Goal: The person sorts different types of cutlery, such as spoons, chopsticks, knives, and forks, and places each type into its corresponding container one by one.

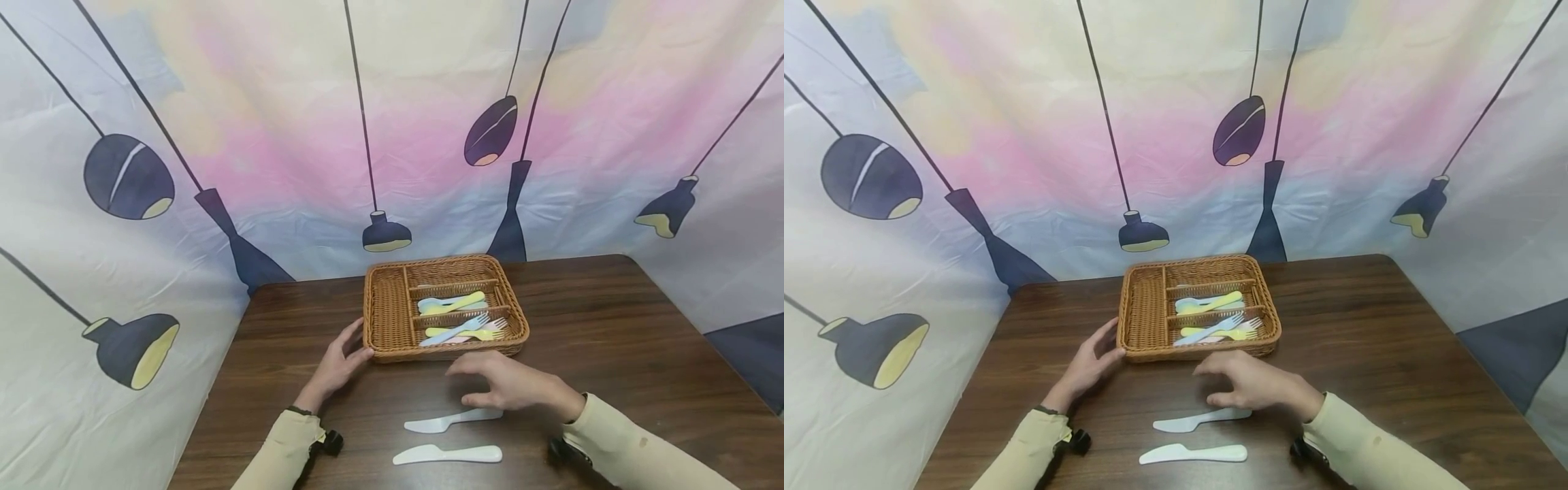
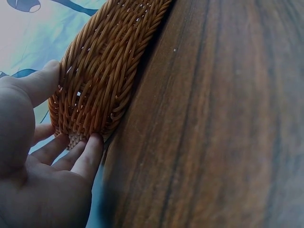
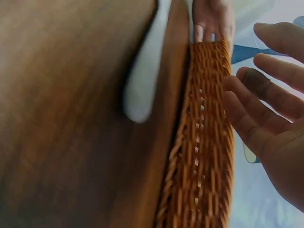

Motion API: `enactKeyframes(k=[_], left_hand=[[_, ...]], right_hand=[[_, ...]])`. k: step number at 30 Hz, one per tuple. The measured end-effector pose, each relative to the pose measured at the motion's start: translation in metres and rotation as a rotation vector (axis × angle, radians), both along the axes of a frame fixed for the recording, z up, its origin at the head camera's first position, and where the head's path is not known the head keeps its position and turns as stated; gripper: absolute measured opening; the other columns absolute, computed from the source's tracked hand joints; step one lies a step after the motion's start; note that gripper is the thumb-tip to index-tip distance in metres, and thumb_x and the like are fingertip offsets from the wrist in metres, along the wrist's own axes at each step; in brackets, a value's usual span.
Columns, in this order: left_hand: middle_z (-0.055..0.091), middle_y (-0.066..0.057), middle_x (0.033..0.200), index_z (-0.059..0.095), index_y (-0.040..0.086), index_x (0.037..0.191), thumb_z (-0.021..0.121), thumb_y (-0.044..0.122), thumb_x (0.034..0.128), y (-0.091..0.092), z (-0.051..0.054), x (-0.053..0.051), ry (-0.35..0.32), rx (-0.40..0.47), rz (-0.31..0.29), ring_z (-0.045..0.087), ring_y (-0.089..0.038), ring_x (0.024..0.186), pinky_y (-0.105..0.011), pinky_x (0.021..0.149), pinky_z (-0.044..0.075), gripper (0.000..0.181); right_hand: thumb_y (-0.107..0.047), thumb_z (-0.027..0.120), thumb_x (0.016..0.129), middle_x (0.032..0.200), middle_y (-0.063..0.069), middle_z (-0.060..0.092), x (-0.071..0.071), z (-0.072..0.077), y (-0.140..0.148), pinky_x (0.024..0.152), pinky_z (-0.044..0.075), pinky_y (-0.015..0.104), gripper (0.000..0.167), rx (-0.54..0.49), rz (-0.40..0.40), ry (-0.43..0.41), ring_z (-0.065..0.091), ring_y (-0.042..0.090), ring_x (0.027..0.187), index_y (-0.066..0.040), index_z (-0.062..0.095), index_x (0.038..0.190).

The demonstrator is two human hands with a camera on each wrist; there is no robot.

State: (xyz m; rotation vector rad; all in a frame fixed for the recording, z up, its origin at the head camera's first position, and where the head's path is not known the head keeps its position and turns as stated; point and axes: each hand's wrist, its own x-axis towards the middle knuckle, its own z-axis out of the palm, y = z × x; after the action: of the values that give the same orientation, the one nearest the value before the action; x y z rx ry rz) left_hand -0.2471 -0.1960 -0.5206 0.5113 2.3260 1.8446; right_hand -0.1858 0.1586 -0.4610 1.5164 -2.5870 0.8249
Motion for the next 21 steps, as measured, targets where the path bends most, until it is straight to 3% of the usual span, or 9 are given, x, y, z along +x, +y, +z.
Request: enactKeyframes(k=[11,21], left_hand=[[0.026,-0.017,0.158,0.03,0.007,0.152,0.069,0.012,0.0913,0.002,0.001,0.001,-0.005,-0.006,0.012,0.032,-0.036,0.143,-0.032,0.108,0.046,0.073],[0.026,-0.016,0.158,0.03,0.008,0.152,0.069,0.013,0.0917,0.001,0.002,0.001,-0.003,0.005,-0.004,0.032,-0.035,0.143,-0.029,0.107,0.047,0.072]], right_hand=[[-0.027,0.073,0.087,0.117,-0.001,0.064,0.01,-0.015,-0.006,0.083,0.057,0.023,0.043,0.071,-0.02,-0.139,0.062,0.012,0.1,-0.008,0.063,0.123],[-0.035,0.076,0.083,0.11,-0.004,0.065,0.017,-0.025,-0.007,0.082,0.055,0.022,0.046,0.159,-0.03,-0.122,0.059,0.007,0.097,-0.012,0.065,0.121]])
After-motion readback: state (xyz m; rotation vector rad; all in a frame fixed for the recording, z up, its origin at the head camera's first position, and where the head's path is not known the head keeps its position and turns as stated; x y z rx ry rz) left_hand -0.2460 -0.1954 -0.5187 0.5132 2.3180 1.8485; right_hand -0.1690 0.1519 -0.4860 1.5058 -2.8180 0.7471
